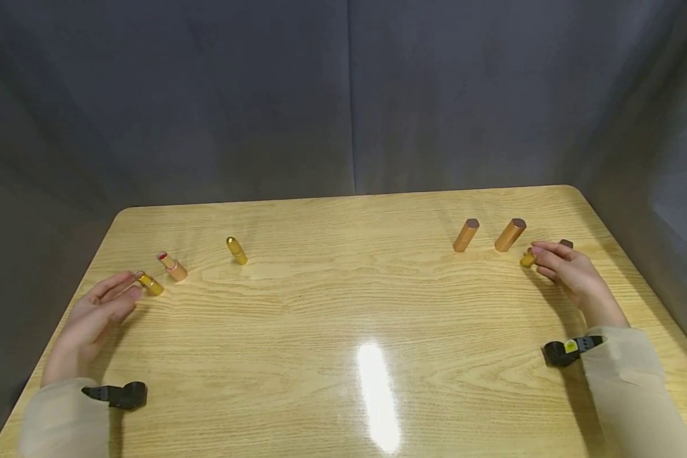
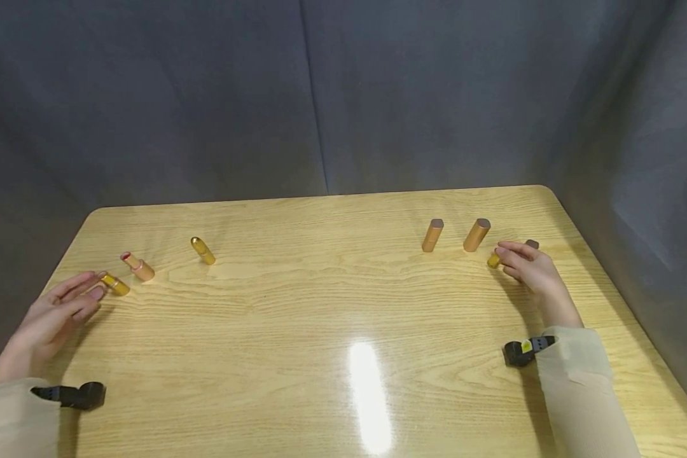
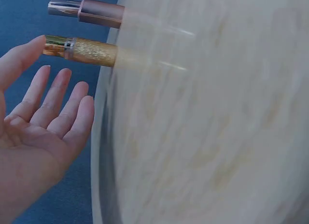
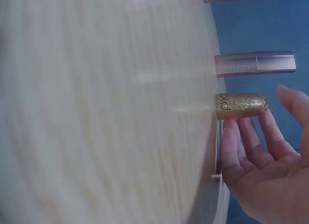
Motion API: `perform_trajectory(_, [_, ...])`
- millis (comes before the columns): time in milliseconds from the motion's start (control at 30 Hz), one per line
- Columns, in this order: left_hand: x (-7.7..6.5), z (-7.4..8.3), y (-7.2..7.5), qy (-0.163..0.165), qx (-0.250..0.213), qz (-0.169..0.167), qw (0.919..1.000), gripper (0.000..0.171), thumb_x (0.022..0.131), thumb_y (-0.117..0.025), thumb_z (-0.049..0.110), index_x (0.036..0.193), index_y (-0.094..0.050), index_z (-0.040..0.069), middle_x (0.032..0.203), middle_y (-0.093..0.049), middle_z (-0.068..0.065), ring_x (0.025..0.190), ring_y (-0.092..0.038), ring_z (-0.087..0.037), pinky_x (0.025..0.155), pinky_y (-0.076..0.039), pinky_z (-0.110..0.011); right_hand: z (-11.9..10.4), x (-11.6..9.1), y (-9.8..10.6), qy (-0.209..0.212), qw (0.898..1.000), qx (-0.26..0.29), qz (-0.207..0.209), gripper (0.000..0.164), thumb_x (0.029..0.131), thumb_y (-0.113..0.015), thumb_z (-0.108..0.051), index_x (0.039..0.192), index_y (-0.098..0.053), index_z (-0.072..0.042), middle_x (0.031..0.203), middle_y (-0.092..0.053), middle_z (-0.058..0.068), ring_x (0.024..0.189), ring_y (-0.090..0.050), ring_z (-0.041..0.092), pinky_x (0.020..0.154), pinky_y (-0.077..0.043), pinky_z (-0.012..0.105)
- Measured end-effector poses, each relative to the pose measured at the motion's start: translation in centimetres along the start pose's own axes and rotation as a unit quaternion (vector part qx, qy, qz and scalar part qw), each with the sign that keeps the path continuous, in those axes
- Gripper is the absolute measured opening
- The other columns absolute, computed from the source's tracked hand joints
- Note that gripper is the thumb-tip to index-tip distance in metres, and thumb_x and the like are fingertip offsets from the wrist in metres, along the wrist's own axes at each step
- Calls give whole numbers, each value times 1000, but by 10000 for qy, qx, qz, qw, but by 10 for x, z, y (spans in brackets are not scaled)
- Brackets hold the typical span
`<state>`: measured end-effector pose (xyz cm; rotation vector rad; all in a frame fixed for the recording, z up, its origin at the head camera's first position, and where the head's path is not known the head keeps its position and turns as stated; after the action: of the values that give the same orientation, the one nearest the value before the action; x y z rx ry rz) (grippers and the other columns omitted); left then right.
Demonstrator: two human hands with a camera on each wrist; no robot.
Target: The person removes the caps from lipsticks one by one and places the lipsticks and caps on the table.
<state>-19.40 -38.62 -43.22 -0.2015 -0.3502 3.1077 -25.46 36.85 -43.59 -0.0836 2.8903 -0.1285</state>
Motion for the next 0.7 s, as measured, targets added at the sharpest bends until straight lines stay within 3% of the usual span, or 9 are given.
perform_trajectory(233, [-2, 14, 1, -323, 159, 594, 9976, 29, 97, -54, 8, 122, -51, 22, 110, -62, 20, 97, -62, 7, 78, -49, -8, -8, -1, 1, 274, 9993, 246, 99, 13, 98, -54, -19, 97, -66, -25, 91, -70, -17, 83, -65, -3, 71, -54, 11])
perform_trajectory(333, [2, 17, 9, -465, 174, 1084, 9929, 34, 96, -58, 19, 129, -49, 20, 113, -61, 19, 100, -61, 7, 79, -48, -8, -12, -2, 2, 428, 9981, 378, 234, 13, 98, -52, -18, 97, -65, -23, 90, -71, -15, 83, -66, -3, 71, -54, 11])
perform_trajectory(500, [0, 28, 13, -525, -190, 2311, 9713, 39, 93, -62, 29, 129, -52, 20, 113, -62, 13, 100, -61, 1, 75, -50, -10, -22, -6, 3, 778, 9933, 728, 450, 17, 99, -50, -13, 97, -65, -19, 91, -72, -12, 84, -67, -2, 71, -54, 12])
perform_trajectory(633, [-9, 47, -7, -778, -755, 2869, 9518, 27, 94, -60, 19, 121, -56, 15, 108, -63, 6, 97, -63, -5, 72, -52, -11, -33, -12, 3, 1109, 9863, 1017, 677, 15, 98, -51, -12, 98, -66, -15, 91, -73, -9, 84, -68, 1, 70, -55, 13])
perform_trajectory(700, [-13, 55, -17, -946, -798, 3075, 9435, 23, 95, -59, 15, 117, -58, 13, 105, -64, 4, 94, -64, -5, 70, -52, -10, -39, -14, 2, 1270, 9808, 1241, 805, 13, 97, -54, -11, 99, -66, -12, 91, -73, -6, 83, -69, 3, 69, -55, 14])
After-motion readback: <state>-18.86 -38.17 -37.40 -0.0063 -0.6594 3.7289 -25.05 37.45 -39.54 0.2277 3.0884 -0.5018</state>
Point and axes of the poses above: each hand's wrist, its own x-axis towards the middle knuckle, its own y-axis out of the back of the hand, z = x × y, the point moved 8 cm from there along x, towards the middle knuckle
